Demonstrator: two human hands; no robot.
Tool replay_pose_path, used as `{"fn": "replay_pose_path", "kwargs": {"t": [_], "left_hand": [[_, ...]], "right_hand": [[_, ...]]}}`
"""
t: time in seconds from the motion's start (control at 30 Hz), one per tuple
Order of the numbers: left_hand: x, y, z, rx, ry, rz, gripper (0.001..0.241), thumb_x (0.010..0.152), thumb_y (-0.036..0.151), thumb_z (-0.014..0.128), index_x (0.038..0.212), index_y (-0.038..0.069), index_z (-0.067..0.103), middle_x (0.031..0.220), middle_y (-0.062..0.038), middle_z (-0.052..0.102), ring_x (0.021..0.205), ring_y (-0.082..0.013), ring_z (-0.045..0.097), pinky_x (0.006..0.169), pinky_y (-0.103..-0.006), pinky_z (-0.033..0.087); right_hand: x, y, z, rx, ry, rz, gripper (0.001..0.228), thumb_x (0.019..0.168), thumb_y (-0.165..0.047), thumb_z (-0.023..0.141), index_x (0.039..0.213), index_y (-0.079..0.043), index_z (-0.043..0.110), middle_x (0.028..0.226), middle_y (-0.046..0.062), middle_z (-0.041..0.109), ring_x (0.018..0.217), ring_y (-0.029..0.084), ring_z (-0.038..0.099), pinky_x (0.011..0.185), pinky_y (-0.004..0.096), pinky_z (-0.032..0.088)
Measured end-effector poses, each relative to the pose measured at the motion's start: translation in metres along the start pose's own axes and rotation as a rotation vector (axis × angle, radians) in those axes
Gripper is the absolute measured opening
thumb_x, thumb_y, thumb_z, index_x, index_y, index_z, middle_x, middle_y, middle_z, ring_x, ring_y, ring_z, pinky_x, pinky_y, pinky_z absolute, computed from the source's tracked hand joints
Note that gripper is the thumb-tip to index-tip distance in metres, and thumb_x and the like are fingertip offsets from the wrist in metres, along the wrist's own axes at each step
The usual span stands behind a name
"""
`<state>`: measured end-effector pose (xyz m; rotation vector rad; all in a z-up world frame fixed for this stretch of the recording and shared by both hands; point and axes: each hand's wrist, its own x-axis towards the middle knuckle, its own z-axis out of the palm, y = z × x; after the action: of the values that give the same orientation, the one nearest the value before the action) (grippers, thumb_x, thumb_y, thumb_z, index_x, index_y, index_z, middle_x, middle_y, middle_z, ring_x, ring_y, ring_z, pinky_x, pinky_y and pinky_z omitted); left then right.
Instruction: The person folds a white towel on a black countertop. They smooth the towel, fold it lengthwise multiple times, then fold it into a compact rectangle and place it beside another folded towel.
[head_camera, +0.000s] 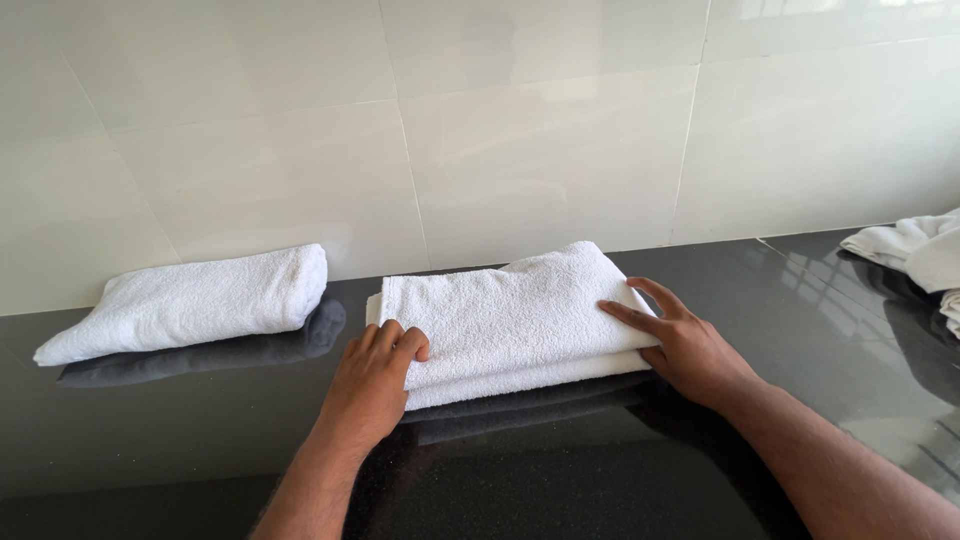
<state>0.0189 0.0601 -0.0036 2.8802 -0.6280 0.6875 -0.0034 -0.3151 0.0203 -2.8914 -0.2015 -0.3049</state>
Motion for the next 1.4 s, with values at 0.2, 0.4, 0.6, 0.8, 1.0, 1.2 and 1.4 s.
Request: {"fn": "replay_pose_path", "kwargs": {"t": [0.2,0.4,0.6,0.8,1.0,1.2,1.4], "left_hand": [[-0.002,0.006,-0.014,-0.056,-0.098,-0.064,0.051,0.077,-0.010,0.074,0.114,0.021,0.057,0.111,0.000,0.055,0.115,-0.0198,0.055,0.111,-0.0386,0.043],[-0.001,0.023,-0.041,-0.256,-0.259,-0.097,0.037,0.074,0.004,0.079,0.103,0.019,0.061,0.110,0.003,0.059,0.120,-0.0175,0.054,0.115,-0.0410,0.038],[0.012,0.030,-0.070,-0.387,-0.002,-0.111,0.016,0.093,0.029,0.069,0.093,0.013,0.071,0.097,-0.003,0.069,0.111,-0.0210,0.063,0.109,-0.0403,0.043],[0.094,0.052,-0.049,-0.315,0.148,-0.051,0.025,0.094,0.019,0.066,0.118,0.012,0.068,0.125,-0.008,0.068,0.125,-0.0282,0.057,0.108,-0.0469,0.042],[0.118,0.083,0.023,-0.197,-0.308,-0.118,0.060,0.102,0.049,0.055,0.151,0.016,0.049,0.147,-0.011,0.060,0.139,-0.0281,0.053,0.125,-0.0472,0.030],[0.093,0.067,0.036,-0.042,-0.354,-0.226,0.084,0.094,0.077,0.025,0.163,0.028,0.022,0.172,-0.005,0.011,0.158,-0.0228,0.003,0.128,-0.0439,-0.002],[0.081,0.062,0.013,-0.022,-0.351,-0.314,0.092,0.088,0.085,0.020,0.162,0.029,0.023,0.171,-0.005,0.012,0.158,-0.0234,0.001,0.127,-0.0450,-0.004]], "right_hand": [[-0.003,0.002,-0.005,0.011,0.021,-0.017,0.079,0.086,-0.008,0.071,0.144,-0.057,0.051,0.167,-0.008,0.021,0.126,0.023,0.063,0.107,0.038,0.057],[-0.019,0.020,-0.032,0.037,-0.042,-0.110,0.075,0.082,-0.005,0.072,0.144,-0.045,0.061,0.171,-0.009,0.024,0.137,0.026,0.050,0.110,0.046,0.047],[-0.014,-0.003,-0.061,0.056,0.168,-0.074,0.034,0.098,-0.015,0.056,0.125,-0.030,0.071,0.146,-0.009,0.059,0.118,0.020,0.071,0.107,0.043,0.056],[0.059,-0.050,-0.072,0.097,0.405,-0.277,0.036,0.099,-0.004,0.047,0.123,-0.017,0.071,0.133,0.003,0.071,0.117,0.023,0.070,0.106,0.044,0.053],[0.100,-0.097,-0.003,0.286,-0.154,0.203,0.055,0.118,-0.041,0.019,0.139,-0.017,0.064,0.140,0.015,0.064,0.132,0.031,0.059,0.119,0.047,0.042],[0.105,-0.073,0.056,-0.120,-0.141,-0.232,0.074,0.098,-0.064,0.011,0.159,-0.025,0.027,0.168,-0.003,0.027,0.156,0.018,0.021,0.127,0.047,0.013],[0.101,-0.067,0.038,-0.260,-0.167,-0.061,0.085,0.094,-0.077,0.011,0.163,-0.027,0.021,0.170,0.001,0.019,0.158,0.021,0.013,0.129,0.046,0.008]]}}
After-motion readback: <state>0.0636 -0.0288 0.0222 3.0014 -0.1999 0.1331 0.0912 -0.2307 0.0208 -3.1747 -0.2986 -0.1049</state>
